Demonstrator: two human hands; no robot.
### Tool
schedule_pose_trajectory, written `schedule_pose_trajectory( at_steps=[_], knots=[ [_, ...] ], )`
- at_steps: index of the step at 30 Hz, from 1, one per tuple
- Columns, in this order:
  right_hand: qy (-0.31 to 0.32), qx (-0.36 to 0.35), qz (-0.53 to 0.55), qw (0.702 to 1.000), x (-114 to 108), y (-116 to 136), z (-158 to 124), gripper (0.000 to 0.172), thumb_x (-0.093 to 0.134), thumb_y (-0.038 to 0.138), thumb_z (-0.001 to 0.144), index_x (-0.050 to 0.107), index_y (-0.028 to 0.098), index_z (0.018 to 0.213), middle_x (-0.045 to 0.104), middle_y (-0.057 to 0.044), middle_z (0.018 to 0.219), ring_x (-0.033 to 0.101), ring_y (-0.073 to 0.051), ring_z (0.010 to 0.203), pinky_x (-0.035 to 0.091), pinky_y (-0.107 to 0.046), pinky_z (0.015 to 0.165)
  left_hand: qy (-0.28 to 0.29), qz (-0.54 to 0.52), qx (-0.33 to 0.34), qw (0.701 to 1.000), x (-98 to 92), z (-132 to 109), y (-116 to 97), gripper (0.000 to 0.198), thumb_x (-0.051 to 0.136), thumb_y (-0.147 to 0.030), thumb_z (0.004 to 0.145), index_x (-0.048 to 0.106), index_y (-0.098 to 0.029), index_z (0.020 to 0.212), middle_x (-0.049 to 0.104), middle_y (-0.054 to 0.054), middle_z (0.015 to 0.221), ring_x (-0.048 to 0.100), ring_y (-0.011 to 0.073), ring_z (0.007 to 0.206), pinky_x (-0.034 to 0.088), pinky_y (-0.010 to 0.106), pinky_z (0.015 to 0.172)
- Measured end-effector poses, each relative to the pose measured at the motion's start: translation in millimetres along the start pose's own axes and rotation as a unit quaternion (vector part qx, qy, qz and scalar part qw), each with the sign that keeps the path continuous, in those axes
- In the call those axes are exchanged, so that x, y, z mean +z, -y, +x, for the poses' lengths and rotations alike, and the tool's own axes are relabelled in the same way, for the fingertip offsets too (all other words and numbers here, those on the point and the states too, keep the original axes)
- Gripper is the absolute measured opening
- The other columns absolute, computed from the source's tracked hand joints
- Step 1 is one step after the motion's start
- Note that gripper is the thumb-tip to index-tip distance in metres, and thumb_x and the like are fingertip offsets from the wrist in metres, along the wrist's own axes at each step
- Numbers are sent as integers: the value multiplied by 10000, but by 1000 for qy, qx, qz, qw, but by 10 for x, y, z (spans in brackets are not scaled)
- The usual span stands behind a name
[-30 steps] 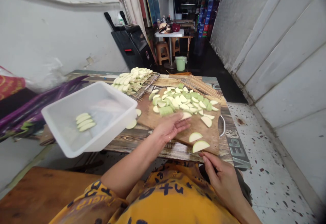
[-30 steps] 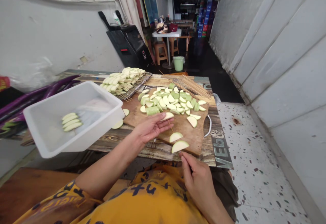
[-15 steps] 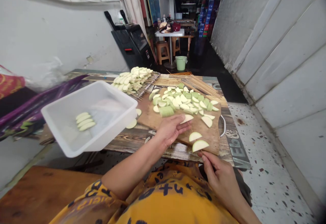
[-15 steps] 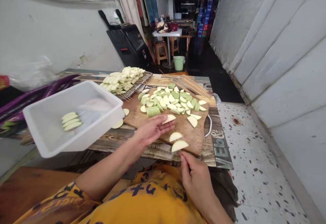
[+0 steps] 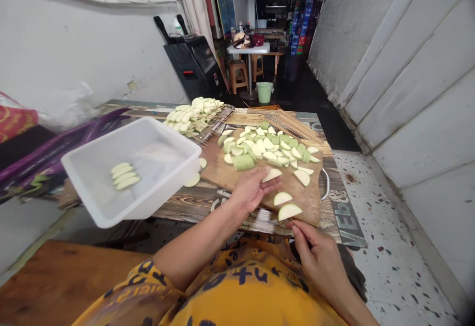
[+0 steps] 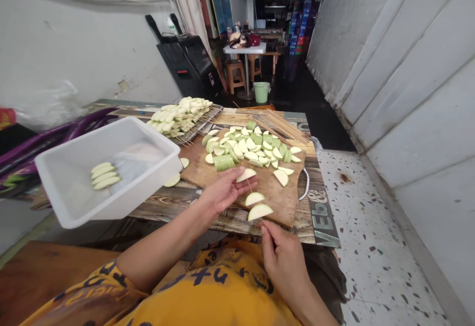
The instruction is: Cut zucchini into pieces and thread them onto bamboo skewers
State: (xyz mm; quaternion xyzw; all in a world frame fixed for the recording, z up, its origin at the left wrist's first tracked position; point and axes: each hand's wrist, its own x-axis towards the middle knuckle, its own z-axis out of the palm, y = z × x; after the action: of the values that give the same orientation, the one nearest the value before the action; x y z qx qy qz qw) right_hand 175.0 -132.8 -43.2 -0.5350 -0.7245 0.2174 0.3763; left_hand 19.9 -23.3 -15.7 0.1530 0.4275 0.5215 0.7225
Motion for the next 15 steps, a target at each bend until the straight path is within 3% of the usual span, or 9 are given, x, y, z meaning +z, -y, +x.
schedule_pose_trajectory(
  at_steps=[15],
  knots=[
    [-4,-24,-27,999,-1,-12,16,234,441,223,908,663,152,898,690,-26,725,671,-154,653,483,-213,600,-1,26,31,999,30,-39,27,132,559,-78,831,578,-82,701,683,84,737,690,183,693,567,360,761]
  ],
)
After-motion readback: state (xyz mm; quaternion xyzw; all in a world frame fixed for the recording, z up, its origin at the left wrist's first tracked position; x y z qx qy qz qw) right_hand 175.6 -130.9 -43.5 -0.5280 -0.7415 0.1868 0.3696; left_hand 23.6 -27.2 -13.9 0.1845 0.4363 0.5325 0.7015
